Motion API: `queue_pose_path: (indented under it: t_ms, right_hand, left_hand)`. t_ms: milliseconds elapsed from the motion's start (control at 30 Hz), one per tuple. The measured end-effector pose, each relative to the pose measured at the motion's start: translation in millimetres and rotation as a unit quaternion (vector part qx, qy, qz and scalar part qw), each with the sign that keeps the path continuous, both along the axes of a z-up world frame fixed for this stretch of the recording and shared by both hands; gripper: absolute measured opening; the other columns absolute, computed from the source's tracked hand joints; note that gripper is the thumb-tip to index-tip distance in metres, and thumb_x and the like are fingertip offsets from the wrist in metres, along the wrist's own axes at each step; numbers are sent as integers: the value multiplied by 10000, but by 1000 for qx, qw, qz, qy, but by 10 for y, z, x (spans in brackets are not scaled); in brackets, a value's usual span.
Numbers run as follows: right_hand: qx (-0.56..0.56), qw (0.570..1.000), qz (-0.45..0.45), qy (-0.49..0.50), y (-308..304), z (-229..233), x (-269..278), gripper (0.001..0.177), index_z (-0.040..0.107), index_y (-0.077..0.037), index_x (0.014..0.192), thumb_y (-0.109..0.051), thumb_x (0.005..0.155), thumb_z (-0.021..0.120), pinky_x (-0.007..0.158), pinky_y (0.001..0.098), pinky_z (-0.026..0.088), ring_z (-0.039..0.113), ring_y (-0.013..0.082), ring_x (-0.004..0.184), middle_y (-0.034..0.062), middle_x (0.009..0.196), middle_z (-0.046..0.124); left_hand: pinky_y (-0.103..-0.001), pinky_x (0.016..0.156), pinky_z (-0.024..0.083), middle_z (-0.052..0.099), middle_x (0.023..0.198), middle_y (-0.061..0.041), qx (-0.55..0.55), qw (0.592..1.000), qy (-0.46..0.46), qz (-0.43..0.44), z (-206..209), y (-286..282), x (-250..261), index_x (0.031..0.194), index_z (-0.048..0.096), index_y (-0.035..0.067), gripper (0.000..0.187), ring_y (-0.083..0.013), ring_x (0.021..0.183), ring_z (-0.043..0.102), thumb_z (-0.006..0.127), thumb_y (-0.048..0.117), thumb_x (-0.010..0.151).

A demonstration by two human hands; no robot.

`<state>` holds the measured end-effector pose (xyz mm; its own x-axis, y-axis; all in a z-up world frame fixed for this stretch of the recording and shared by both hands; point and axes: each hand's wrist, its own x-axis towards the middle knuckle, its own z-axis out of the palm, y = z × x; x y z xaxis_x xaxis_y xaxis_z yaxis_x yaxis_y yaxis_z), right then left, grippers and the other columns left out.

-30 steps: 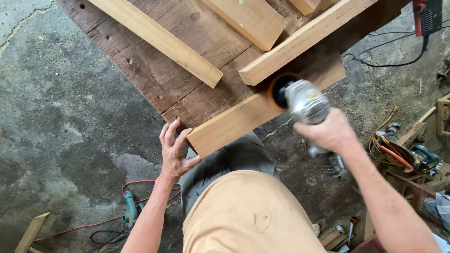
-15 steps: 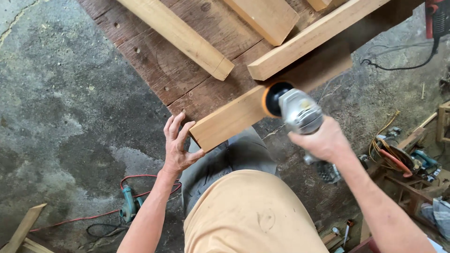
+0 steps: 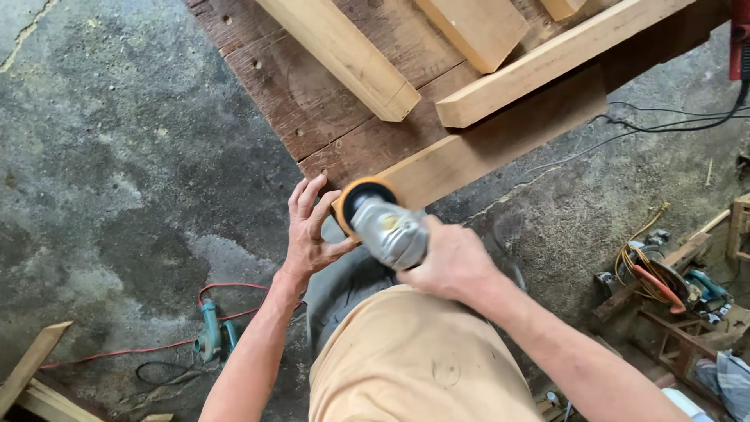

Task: Sanding the edges of wooden planks using a handheld angle grinder with a sanding disc

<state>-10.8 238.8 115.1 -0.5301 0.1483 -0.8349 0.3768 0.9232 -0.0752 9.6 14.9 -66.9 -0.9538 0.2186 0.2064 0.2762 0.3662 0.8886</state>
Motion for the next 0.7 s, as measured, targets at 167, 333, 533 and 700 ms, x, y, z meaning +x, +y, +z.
queue_pose_path:
  t_ms: [167, 333, 533, 700]
  right_hand:
    - [5, 1000, -17, 11, 143, 52, -6, 728, 672, -110, 1046, -625, 554, 818, 856, 508, 601, 751, 407, 970, 197, 937, 773]
    - [29, 992, -110, 55, 573, 205, -101, 699, 718, -93, 1047, -556, 539, 849, 866, 527, 587, 735, 389, 1024, 201, 948, 782]
    - [44, 993, -106, 26, 310, 221, -90, 650, 733, -100, 1047, -519, 563, 844, 862, 531, 586, 737, 394, 1019, 212, 940, 779]
    - [-13, 1000, 19, -13, 1, 5, 116, 722, 653, -132, 1038, -626, 540, 824, 845, 523, 605, 751, 417, 962, 214, 923, 765]
  left_hand:
    - [-599, 1208, 302, 475, 1548, -124, 1, 1000, 1, -3, -71, -26, 24, 1349, 640, 149, 837, -471, 1433, 377, 911, 562, 674]
    - [-597, 1209, 302, 479, 1547, -118, -4, 1000, -4, 3, -29, -37, 13, 1350, 640, 154, 827, -468, 1432, 378, 933, 512, 665]
    - [-609, 1193, 342, 522, 1501, -118, -6, 1000, 7, -4, 20, -69, 117, 1327, 656, 141, 791, -475, 1410, 413, 900, 531, 683]
    - [-611, 1175, 383, 523, 1481, -139, 22, 1000, 9, 19, -67, -51, 231, 1312, 675, 138, 763, -480, 1378, 458, 861, 583, 721]
